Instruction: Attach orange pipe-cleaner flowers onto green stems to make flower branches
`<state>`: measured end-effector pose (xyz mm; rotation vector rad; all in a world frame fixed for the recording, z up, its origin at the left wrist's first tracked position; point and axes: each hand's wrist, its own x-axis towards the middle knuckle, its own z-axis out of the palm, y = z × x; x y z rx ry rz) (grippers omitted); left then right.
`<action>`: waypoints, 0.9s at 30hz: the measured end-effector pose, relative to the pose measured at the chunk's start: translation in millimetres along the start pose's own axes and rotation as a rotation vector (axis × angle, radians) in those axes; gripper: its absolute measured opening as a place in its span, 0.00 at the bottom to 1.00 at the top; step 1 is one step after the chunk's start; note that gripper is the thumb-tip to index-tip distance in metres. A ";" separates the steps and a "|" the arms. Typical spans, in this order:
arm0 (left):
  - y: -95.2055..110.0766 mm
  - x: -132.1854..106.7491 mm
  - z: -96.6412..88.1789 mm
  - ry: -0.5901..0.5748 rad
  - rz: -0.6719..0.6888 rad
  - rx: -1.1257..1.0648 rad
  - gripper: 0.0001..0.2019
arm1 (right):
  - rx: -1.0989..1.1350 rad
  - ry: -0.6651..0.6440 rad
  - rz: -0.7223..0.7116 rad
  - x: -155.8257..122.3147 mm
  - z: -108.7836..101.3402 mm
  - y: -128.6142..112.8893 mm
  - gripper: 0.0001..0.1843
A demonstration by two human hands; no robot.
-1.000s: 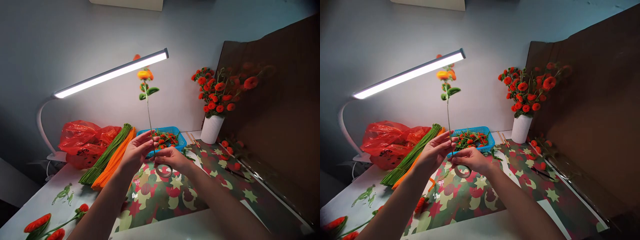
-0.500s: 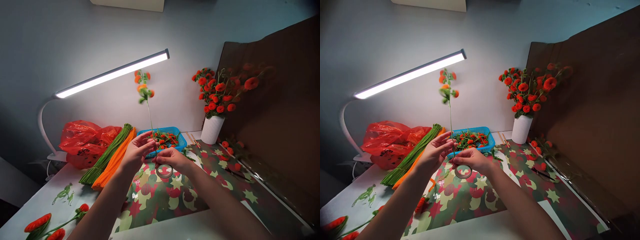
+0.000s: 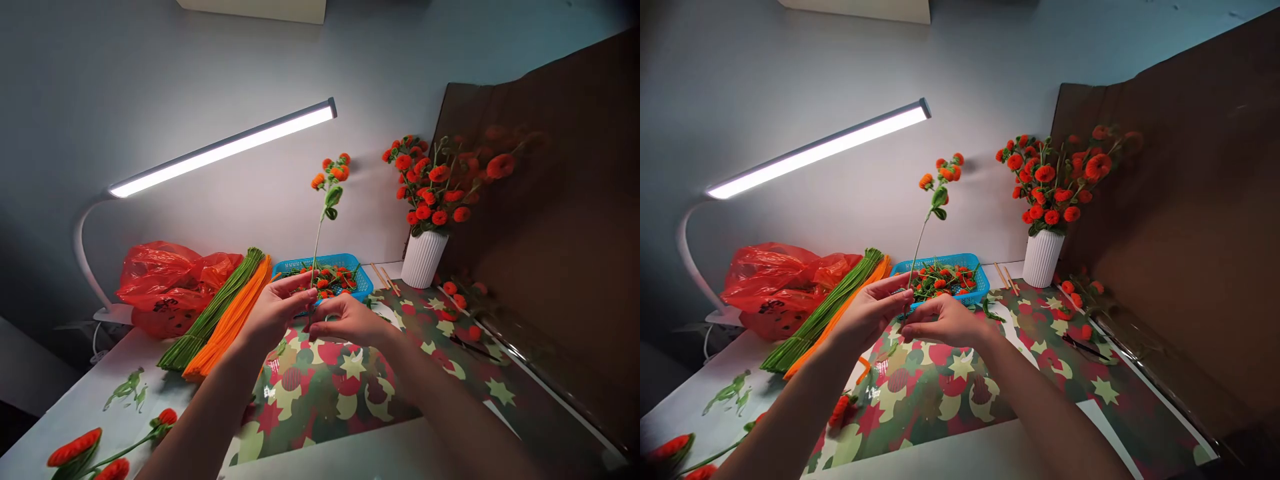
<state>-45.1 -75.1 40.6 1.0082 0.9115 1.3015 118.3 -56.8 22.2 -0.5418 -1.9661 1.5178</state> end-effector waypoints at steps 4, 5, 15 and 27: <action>0.4 -0.9 0.3 -0.020 -0.008 -0.002 0.23 | -0.123 -0.020 -0.049 -4.1 -4.5 -8.0 0.10; 0.4 -1.0 0.2 -0.020 -0.005 -0.009 0.23 | -0.158 -0.014 -0.072 -4.7 -5.2 -9.0 0.09; 0.8 -1.6 3.2 -0.050 -0.001 -0.105 0.21 | -0.197 -0.027 -0.108 -5.8 -4.8 -13.5 0.09; -7.0 1.0 2.9 -0.088 0.114 -0.165 0.13 | -0.179 -0.021 -0.064 -7.1 -0.2 -12.1 0.15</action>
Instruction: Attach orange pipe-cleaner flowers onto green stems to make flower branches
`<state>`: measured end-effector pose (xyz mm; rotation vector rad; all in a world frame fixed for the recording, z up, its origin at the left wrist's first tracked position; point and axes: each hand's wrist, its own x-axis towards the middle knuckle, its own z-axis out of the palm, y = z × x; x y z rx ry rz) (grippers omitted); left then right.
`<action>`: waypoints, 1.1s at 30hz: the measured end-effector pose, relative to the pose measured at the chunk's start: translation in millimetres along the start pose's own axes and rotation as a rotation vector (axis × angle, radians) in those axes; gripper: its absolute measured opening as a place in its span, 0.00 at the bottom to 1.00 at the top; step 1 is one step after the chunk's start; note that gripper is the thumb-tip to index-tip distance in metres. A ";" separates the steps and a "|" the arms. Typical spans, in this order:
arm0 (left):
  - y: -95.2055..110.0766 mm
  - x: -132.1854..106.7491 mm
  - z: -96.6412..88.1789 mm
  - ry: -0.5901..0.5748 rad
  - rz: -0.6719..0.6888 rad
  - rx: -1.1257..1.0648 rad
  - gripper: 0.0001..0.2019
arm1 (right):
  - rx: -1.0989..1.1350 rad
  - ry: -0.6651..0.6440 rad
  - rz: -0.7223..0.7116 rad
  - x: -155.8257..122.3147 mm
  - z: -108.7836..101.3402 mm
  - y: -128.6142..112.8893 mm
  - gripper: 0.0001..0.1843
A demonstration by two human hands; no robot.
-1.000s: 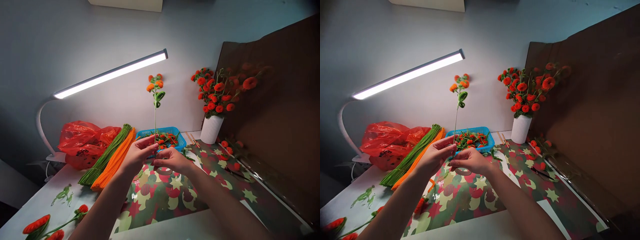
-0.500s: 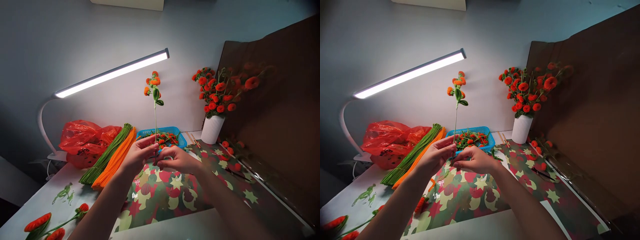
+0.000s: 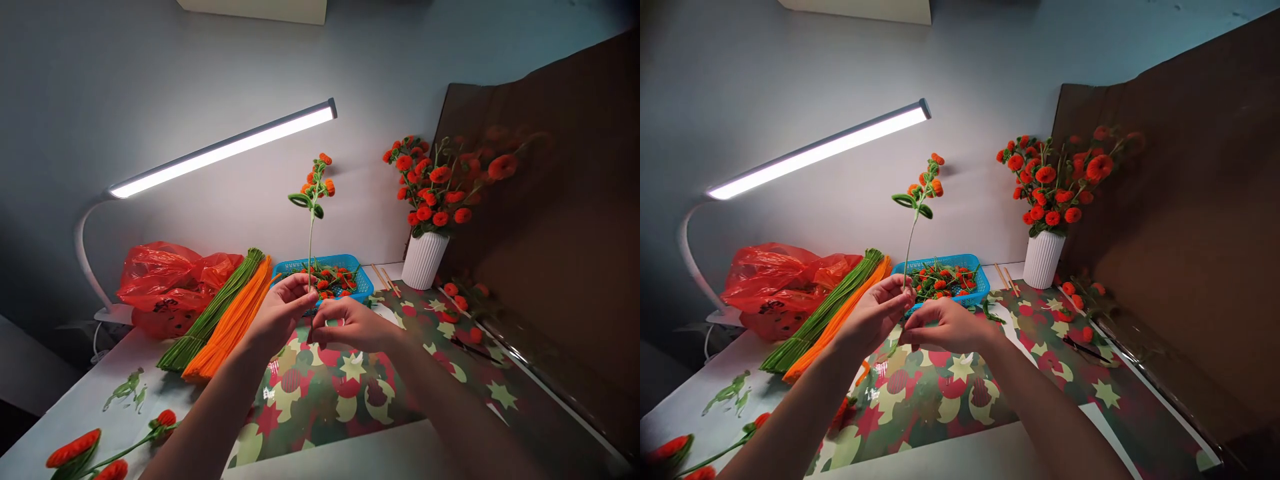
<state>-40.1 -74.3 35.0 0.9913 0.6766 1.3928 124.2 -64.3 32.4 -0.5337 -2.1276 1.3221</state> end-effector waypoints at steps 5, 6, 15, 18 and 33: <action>1.3 1.7 0.9 0.105 -0.025 0.054 0.16 | 0.019 0.033 0.009 2.8 2.2 9.0 0.15; 3.0 1.5 0.7 0.111 -0.051 0.071 0.17 | 0.028 0.035 0.012 3.2 1.7 10.0 0.15; 8.5 2.1 -3.6 0.070 -0.050 0.082 0.25 | 0.162 -0.020 0.116 2.4 -2.8 6.0 0.15; 4.2 4.2 -3.8 0.064 -0.036 0.098 0.20 | 0.182 -0.013 0.117 3.2 -1.7 9.0 0.17; 22.6 3.0 -22.7 -0.088 -0.166 0.298 0.17 | 0.027 0.081 0.134 8.2 5.0 21.0 0.18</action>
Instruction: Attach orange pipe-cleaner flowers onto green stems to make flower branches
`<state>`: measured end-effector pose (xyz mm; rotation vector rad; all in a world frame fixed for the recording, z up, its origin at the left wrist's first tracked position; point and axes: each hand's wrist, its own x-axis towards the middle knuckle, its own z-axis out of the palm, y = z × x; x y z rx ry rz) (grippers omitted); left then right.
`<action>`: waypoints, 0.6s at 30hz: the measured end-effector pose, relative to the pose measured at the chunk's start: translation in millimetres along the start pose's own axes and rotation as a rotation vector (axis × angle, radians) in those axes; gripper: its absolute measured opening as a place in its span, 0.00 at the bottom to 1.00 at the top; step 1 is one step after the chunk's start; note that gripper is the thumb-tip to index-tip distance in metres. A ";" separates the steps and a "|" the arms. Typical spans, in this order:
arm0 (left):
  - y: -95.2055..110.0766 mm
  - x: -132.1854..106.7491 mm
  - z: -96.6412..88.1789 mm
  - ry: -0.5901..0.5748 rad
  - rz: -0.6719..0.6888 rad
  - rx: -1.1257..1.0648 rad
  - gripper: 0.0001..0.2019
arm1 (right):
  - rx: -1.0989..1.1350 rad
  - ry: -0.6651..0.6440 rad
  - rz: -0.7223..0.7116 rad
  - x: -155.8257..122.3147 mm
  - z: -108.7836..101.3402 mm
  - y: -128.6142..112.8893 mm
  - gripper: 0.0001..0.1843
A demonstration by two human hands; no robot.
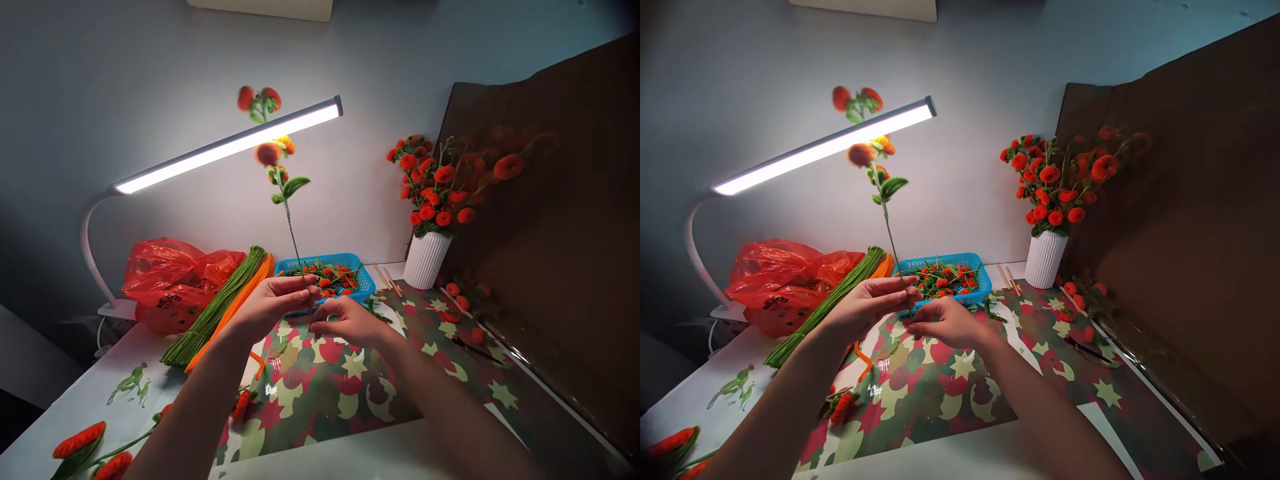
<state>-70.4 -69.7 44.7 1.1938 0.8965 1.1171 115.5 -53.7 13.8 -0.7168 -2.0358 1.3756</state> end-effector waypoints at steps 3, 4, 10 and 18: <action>-2.2 1.0 3.3 0.018 0.030 0.009 0.20 | -0.027 0.052 -0.020 1.2 3.1 -0.5 0.19; -3.9 2.3 5.4 0.046 0.050 0.006 0.21 | -0.035 0.058 -0.030 1.5 3.7 -0.5 0.19; -15.6 10.7 15.2 0.215 0.085 -0.120 0.21 | -0.021 0.077 0.019 2.8 4.1 3.2 0.19; -9.9 4.7 18.8 0.180 0.028 -0.128 0.20 | -0.081 0.066 0.079 -2.4 2.1 -2.1 0.18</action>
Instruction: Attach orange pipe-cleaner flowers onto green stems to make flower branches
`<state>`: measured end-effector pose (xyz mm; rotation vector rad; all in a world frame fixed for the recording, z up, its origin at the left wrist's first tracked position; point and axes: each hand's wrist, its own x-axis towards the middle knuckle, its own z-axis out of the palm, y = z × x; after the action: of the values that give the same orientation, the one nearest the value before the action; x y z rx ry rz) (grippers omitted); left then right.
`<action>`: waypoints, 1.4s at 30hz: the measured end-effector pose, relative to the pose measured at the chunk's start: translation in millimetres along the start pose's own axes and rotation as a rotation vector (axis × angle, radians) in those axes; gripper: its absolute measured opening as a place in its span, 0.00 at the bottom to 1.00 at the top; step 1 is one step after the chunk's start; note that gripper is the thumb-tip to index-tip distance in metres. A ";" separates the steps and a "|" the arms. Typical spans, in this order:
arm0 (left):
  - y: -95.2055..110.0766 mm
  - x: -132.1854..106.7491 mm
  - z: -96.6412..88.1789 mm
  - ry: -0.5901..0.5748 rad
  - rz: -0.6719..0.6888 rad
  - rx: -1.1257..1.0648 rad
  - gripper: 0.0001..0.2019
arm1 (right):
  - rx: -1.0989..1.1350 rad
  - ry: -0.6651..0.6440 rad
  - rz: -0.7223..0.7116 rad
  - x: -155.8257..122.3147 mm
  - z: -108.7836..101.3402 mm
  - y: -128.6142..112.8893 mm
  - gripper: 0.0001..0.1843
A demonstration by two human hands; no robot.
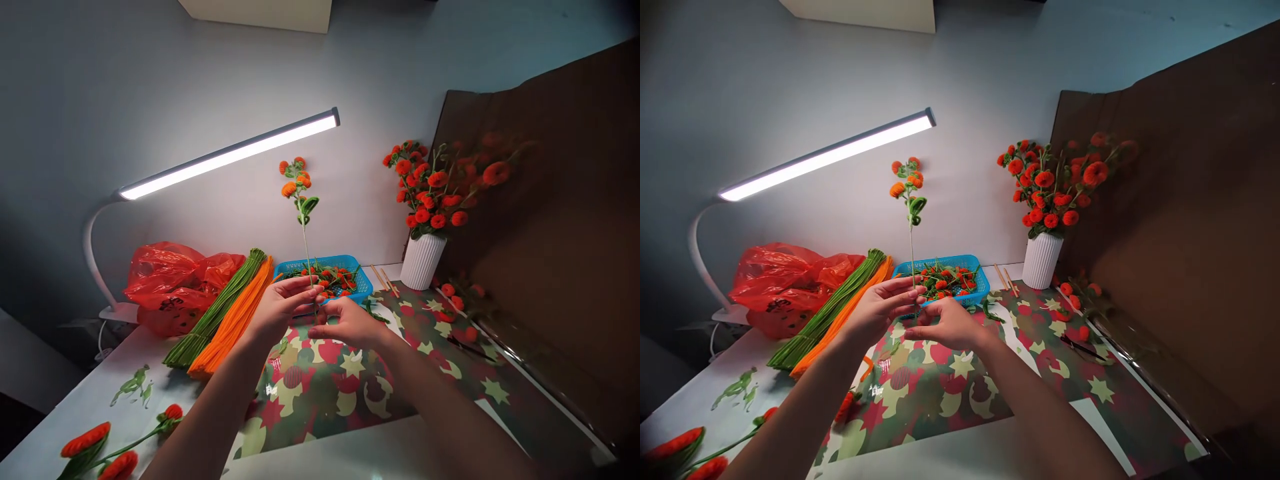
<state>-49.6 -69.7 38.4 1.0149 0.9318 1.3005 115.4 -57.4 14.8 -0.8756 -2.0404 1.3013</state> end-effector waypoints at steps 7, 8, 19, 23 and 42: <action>-9.8 -16.5 1.0 -0.100 -0.023 0.068 0.20 | -0.078 -0.085 -0.096 -31.8 0.9 -8.8 0.09; -13.3 -19.6 0.3 -0.105 -0.032 0.068 0.20 | -0.062 -0.113 -0.089 -36.5 2.3 -7.8 0.10; -60.1 -56.0 -3.2 -0.106 -0.136 -0.151 0.17 | 0.194 -0.130 -0.005 -73.7 38.6 32.3 0.15; -78.0 -64.4 -6.3 -0.099 -0.141 -0.252 0.16 | 0.315 -0.079 0.138 -83.3 53.5 43.6 0.18; -112.5 -75.9 -6.3 -0.151 -0.123 -0.154 0.28 | 0.274 0.140 0.065 -95.7 78.8 40.4 0.14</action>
<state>-26.0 -145.1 -72.1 0.9081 0.7553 1.1573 126.1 -162.0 -62.2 -0.8847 -1.6907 1.4689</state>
